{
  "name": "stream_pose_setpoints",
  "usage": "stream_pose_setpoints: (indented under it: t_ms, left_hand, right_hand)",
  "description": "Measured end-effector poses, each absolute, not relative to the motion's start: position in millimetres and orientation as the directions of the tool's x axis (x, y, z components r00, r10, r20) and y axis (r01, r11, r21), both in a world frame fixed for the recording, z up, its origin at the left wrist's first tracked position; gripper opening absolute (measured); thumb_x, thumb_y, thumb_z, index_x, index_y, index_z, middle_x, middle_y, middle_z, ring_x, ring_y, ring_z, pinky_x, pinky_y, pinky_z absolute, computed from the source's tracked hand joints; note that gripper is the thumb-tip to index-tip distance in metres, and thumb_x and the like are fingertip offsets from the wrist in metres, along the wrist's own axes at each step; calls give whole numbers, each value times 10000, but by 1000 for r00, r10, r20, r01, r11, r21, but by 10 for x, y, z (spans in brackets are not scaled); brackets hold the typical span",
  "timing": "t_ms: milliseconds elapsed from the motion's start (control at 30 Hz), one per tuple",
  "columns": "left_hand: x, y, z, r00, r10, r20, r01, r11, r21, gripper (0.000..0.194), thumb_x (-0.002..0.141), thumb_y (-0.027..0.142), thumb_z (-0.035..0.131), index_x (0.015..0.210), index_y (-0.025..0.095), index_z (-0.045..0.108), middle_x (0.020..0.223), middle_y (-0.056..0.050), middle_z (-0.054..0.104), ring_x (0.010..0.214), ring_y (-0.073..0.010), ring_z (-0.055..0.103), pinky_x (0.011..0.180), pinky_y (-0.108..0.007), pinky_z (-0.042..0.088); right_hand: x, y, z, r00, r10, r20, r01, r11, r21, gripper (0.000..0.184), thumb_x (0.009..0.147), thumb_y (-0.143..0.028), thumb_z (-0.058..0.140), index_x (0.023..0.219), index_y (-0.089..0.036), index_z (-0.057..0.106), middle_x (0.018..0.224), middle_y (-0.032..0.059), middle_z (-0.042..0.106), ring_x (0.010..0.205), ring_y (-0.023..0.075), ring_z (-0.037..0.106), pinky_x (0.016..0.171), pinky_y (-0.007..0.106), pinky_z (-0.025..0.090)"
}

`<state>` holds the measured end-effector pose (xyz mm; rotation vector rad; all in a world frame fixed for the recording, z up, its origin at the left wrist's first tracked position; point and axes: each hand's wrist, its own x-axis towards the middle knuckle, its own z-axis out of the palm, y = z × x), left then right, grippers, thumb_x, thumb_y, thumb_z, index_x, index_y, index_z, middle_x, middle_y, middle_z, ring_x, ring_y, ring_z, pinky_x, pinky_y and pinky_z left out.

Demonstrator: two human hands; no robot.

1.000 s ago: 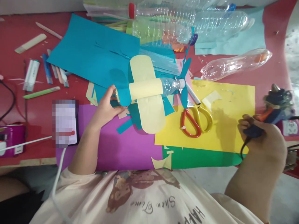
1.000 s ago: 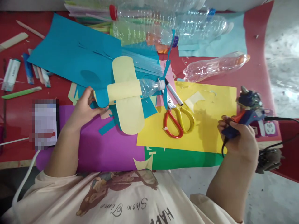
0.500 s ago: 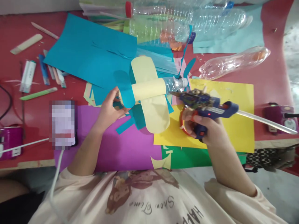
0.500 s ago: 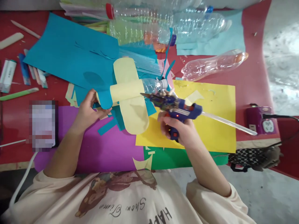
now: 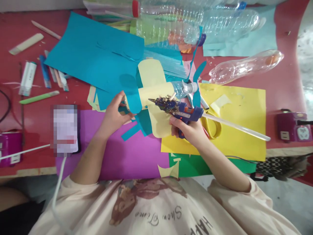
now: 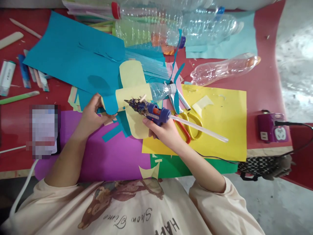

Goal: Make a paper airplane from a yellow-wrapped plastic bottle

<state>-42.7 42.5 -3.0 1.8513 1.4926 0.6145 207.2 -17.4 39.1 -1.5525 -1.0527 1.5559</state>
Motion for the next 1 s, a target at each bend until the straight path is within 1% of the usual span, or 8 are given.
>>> stream_pose_setpoints:
  t_ms: [167,467,567,700,833,1000]
  left_hand:
    - [-423,431,-23,219,973,-77,618,-77,782,605,767,464,701,1291,227,513,1100,-82,690,1089,-275,653,932,-414,559]
    - [-398,428,-4,210,976,-56,606,-85,791,646,742,532,724,1269,215,526,1145,-103,676,1101,-297,651,932,-437,563]
    - [-410,428,-19,209,976,-55,606,-85,791,675,727,536,744,1281,223,520,1118,-99,686,1081,-298,659,916,-440,571]
    - [-420,428,-29,211,975,-72,605,-72,793,652,743,519,735,1294,247,516,1084,-83,695,1087,-283,656,929,-427,568]
    - [-405,429,-27,207,976,-72,607,-71,792,644,748,519,723,1287,233,517,1110,-89,690,1112,-286,647,938,-424,564]
    - [-392,436,-14,210,976,-62,613,-82,786,614,754,531,711,1258,233,527,1113,-90,684,1086,-283,657,915,-428,572]
  right_hand:
    - [2050,-165,393,-44,905,-423,87,-418,-904,403,721,-550,692,604,-206,515,428,-22,556,358,87,475,372,224,381]
    - [2057,-166,381,-39,906,-422,90,-418,-904,396,715,-533,698,586,-207,513,421,-24,545,362,87,472,372,223,377]
    - [2056,-163,382,-41,908,-416,96,-411,-907,390,718,-526,696,583,-208,517,418,-26,539,360,88,466,369,227,371]
    - [2062,-173,367,-50,913,-405,102,-399,-911,394,733,-526,694,582,-208,518,423,-27,541,371,92,480,385,232,383]
    - [2076,-182,355,-43,912,-407,97,-402,-911,379,756,-509,677,589,-205,522,433,-26,550,377,90,487,393,229,384]
    - [2092,-190,361,-34,913,-407,105,-402,-910,357,748,-481,682,587,-202,529,433,-24,550,380,90,480,396,233,385]
